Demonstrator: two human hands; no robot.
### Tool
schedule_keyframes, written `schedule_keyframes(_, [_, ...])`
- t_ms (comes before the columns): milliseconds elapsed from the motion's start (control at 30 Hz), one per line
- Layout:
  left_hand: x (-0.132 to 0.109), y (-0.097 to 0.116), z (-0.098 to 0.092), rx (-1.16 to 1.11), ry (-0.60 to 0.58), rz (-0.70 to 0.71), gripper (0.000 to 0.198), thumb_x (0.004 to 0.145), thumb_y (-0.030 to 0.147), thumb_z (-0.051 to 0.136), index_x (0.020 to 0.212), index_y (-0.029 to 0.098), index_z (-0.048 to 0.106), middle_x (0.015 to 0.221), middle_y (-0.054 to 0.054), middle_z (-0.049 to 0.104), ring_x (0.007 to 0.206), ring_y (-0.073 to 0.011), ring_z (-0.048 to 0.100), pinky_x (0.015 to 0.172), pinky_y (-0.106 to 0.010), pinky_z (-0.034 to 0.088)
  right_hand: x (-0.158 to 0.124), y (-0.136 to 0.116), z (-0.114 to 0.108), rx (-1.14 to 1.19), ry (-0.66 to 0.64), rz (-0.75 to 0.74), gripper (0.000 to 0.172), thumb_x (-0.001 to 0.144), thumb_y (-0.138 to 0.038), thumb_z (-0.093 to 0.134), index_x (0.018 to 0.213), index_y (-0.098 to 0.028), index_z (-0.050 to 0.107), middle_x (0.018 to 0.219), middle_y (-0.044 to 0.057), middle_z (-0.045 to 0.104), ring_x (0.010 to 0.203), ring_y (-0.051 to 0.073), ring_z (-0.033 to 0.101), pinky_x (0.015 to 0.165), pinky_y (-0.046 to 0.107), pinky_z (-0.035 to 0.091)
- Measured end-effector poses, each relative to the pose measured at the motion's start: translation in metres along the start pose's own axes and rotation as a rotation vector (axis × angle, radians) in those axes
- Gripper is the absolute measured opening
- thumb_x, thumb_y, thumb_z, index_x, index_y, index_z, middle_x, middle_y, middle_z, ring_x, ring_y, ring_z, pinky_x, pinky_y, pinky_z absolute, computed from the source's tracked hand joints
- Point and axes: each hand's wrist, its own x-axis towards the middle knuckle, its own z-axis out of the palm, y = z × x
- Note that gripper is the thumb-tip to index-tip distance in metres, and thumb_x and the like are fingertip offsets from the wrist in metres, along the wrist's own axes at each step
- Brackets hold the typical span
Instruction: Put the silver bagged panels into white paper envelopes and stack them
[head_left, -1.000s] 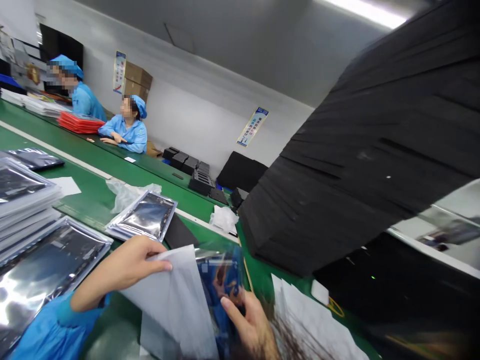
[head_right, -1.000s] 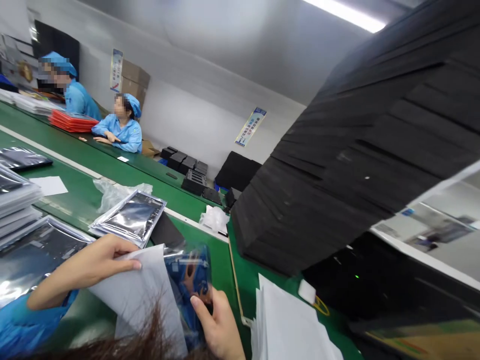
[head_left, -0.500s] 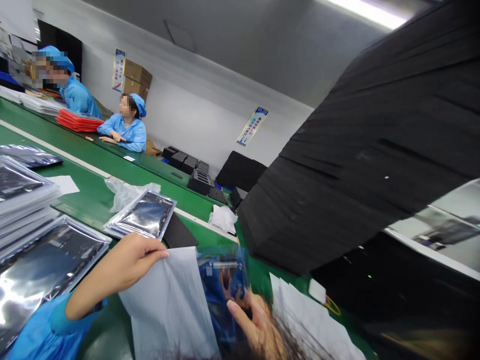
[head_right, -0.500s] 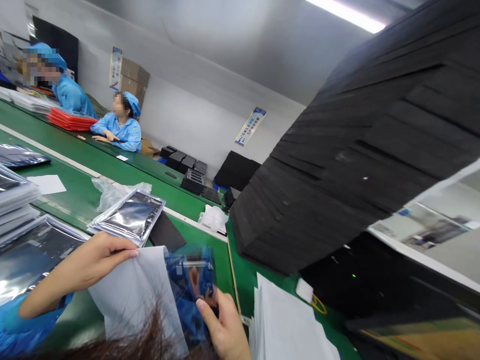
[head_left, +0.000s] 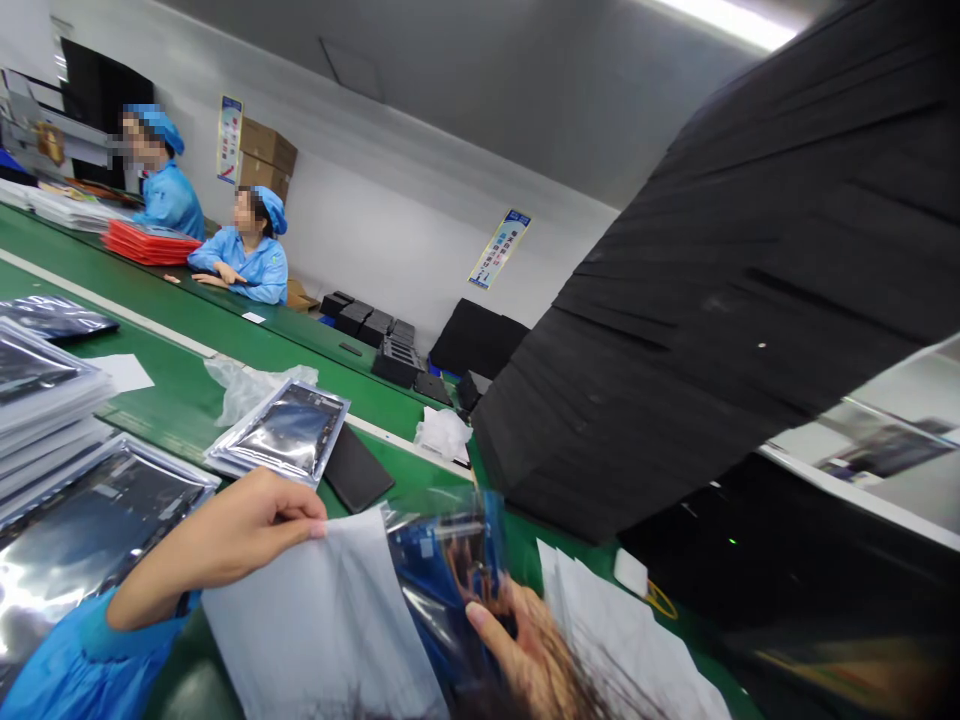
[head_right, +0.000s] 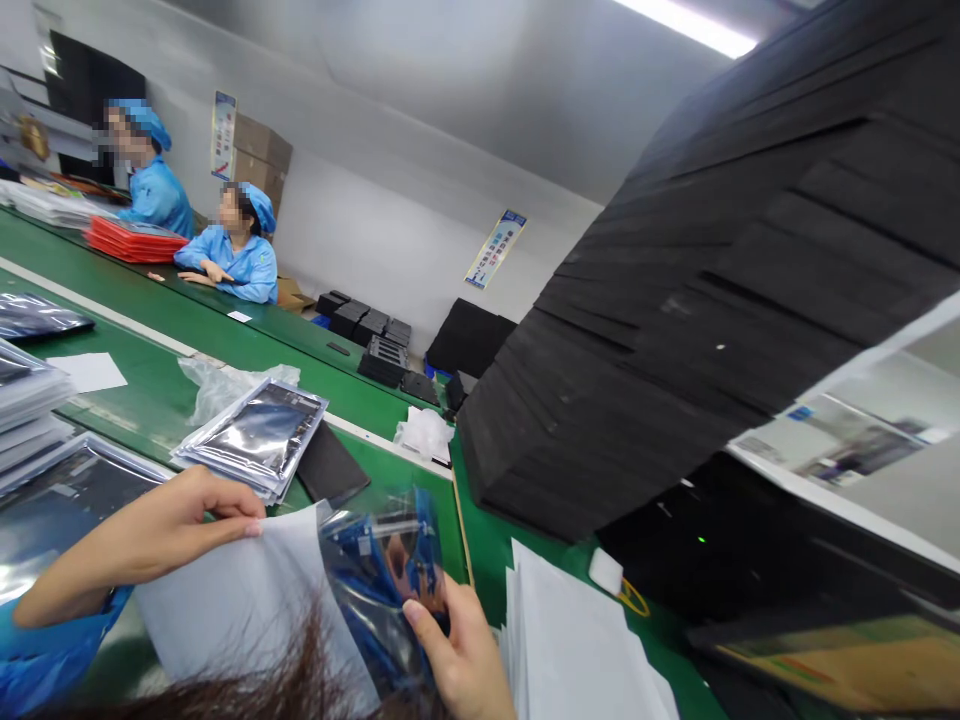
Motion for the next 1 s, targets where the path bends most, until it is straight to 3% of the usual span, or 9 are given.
schedule_keyframes(100, [0.0,-0.002,0.001,-0.035,0.025,0.006,0.032,0.094,0.045,0.058,0.087,0.021,0.079,0.078,-0.001,0.077,0.072,-0.0185,0.068,0.065,-0.025,0.047,0.001,-0.001,-0.003,-0.032,-0.046,0.036,0.044,0.071,-0.059,0.071,0.098,-0.03,0.087,0.085,0.009,0.086,0.083,0.038,0.079,0.082,0.051,0.068])
schedule_keyframes(233, [0.004,-0.004,0.009,-0.152,0.085,0.007,0.036,0.086,0.046,0.071,0.113,0.025,0.079,0.109,-0.003,0.082,0.094,-0.0226,0.073,0.085,-0.03,0.055,0.0,-0.005,-0.001,-0.068,-0.073,0.058,0.047,0.072,-0.061,0.068,0.101,-0.029,0.087,0.085,0.009,0.085,0.083,0.037,0.078,0.085,0.05,0.067])
schedule_keyframes(400, [0.017,-0.003,0.022,-0.178,0.037,-0.049,0.03,0.084,0.046,0.071,0.085,0.019,0.083,0.079,-0.002,0.08,0.075,-0.0208,0.069,0.066,-0.026,0.048,-0.014,-0.005,0.015,-0.055,-0.016,0.048,0.052,0.077,-0.074,0.063,0.101,-0.034,0.086,0.079,0.006,0.081,0.08,0.034,0.073,0.08,0.044,0.062])
schedule_keyframes(500, [0.02,-0.005,0.024,-0.204,0.025,-0.083,0.03,0.082,0.044,0.07,0.079,0.017,0.082,0.071,-0.002,0.076,0.066,-0.0179,0.062,0.058,-0.025,0.04,-0.018,0.004,0.02,-0.068,0.038,-0.019,0.05,0.082,-0.074,0.059,0.102,-0.036,0.084,0.076,0.005,0.078,0.074,0.032,0.07,0.076,0.042,0.061])
schedule_keyframes(700, [0.016,0.0,0.022,-0.028,-0.012,-0.026,0.033,0.088,0.039,0.06,0.075,0.016,0.078,0.058,0.003,0.056,0.058,-0.0128,0.044,0.056,-0.026,0.029,-0.013,0.037,0.015,-0.129,-0.063,-0.136,0.041,0.081,-0.066,0.064,0.104,-0.038,0.084,0.069,0.003,0.075,0.064,0.03,0.07,0.064,0.04,0.063])
schedule_keyframes(867, [0.02,0.004,0.031,-0.066,0.018,0.003,0.032,0.089,0.041,0.061,0.074,0.017,0.076,0.061,0.003,0.062,0.06,-0.0139,0.051,0.059,-0.026,0.033,-0.016,0.039,0.018,-0.094,-0.038,-0.061,0.05,0.08,-0.067,0.063,0.108,-0.031,0.084,0.067,0.002,0.073,0.061,0.027,0.069,0.066,0.039,0.062])
schedule_keyframes(1000, [0.023,0.006,0.042,-0.1,0.135,0.022,0.032,0.092,0.042,0.059,0.083,0.019,0.079,0.075,-0.001,0.076,0.073,-0.0189,0.064,0.066,-0.028,0.041,-0.014,0.019,0.016,-0.112,-0.158,-0.079,0.041,0.082,-0.059,0.064,0.103,-0.03,0.085,0.068,0.002,0.075,0.063,0.028,0.071,0.063,0.038,0.061])
